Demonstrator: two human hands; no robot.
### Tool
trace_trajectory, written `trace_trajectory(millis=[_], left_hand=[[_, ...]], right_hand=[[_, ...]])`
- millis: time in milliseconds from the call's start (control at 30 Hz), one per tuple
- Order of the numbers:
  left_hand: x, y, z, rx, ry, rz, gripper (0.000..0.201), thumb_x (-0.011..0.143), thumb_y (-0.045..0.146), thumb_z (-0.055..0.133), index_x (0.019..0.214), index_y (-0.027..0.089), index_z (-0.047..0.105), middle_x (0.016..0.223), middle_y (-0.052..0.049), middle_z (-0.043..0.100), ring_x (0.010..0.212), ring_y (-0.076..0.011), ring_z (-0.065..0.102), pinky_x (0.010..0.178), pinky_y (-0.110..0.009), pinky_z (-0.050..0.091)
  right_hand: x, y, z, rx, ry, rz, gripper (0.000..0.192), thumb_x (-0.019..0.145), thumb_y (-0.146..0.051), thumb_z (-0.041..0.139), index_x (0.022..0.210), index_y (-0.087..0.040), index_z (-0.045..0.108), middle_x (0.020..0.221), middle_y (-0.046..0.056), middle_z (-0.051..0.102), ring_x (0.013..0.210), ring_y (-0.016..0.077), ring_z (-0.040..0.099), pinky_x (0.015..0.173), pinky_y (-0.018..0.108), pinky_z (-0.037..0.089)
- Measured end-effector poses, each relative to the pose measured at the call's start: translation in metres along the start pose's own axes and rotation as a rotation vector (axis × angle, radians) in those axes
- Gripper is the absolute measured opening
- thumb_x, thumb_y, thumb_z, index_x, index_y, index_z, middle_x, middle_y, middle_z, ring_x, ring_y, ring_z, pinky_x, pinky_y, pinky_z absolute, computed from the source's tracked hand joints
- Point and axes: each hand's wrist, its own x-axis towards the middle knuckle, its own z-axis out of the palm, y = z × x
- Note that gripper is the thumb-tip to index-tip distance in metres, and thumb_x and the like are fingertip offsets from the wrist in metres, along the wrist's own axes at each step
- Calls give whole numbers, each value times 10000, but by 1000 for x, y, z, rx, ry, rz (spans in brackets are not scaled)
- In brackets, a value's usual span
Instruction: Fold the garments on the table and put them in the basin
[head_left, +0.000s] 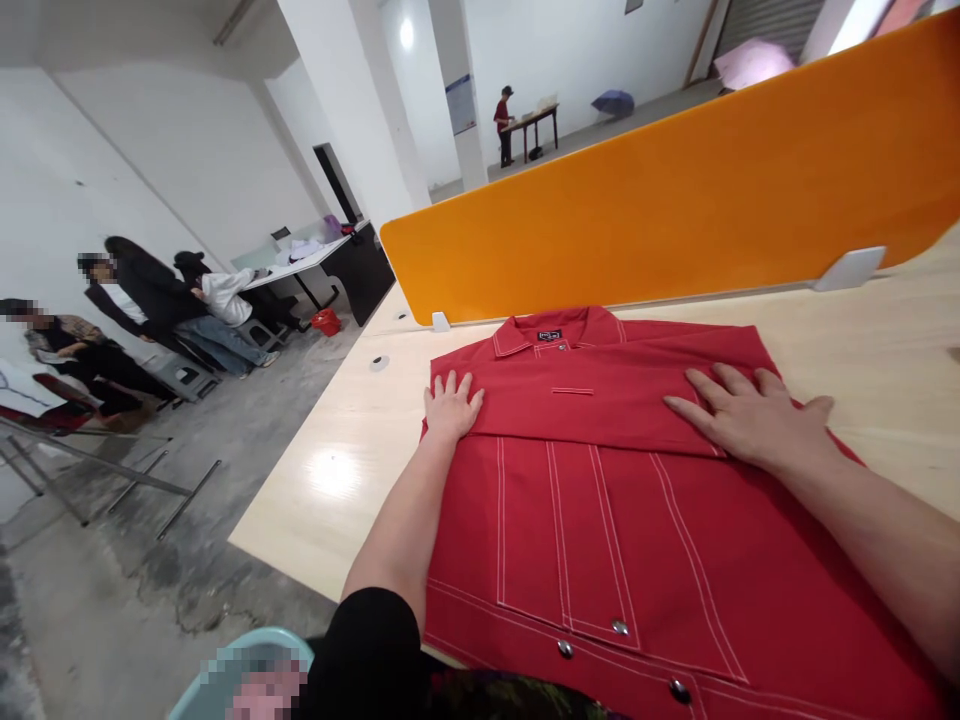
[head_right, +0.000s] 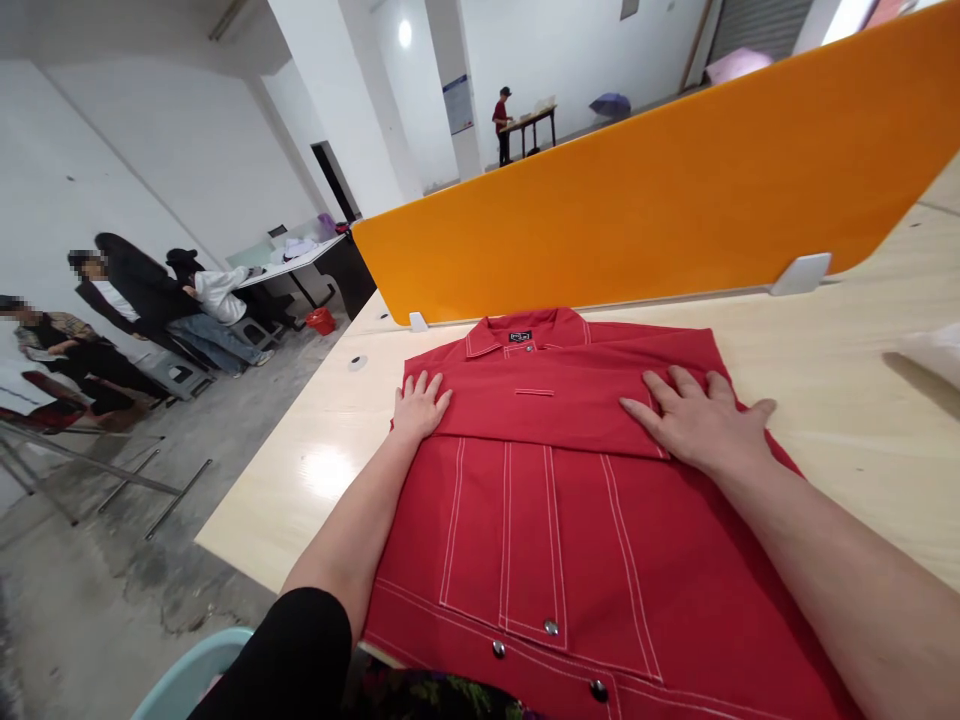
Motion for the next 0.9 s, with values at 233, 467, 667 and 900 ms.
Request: trace_trajectory(millis=[233,467,667,900], left_hand=[[-19,15,-16,26,17,18,577,958,478,238,1461,222,357,1565,-79,267,1441,-309,188,1148,-581,130],[-143,5,-43,-42,-136,371,643,929,581,303,1477,243,314,1580,-66,221,1449,-291,174,1152,-528,217],[-246,-37,-44,-2,-187,417,591,939,519,359,1475,274,310,1562,-66,265,1442,-275,206,1144,-526,255],[-295,-75,-34,98,-29,503,671,885,537,475,1470,247,321,1512,-100,360,1407,-285,299,1107,-525,345]], right_hand=[[-8,-12,-13,118,17,25,723,929,-621,180,1467,-179,376,1525,171,306,1364,428,231,961,751,168],[-26,-14,-19,55,129,-94,688,942,-585,207,1447,-165,410,1535,174,285,1402,430,169,1013,737,124],[-133,1,-4,167,-22,-518,573,883,-611,362,1426,-428,390,1526,-1,344,1388,372,293,1035,702,293],[-238,53,15,279,47,-633,699,829,-560,496,1453,-559,180,1468,-66,416,1323,351,405,997,633,441]])
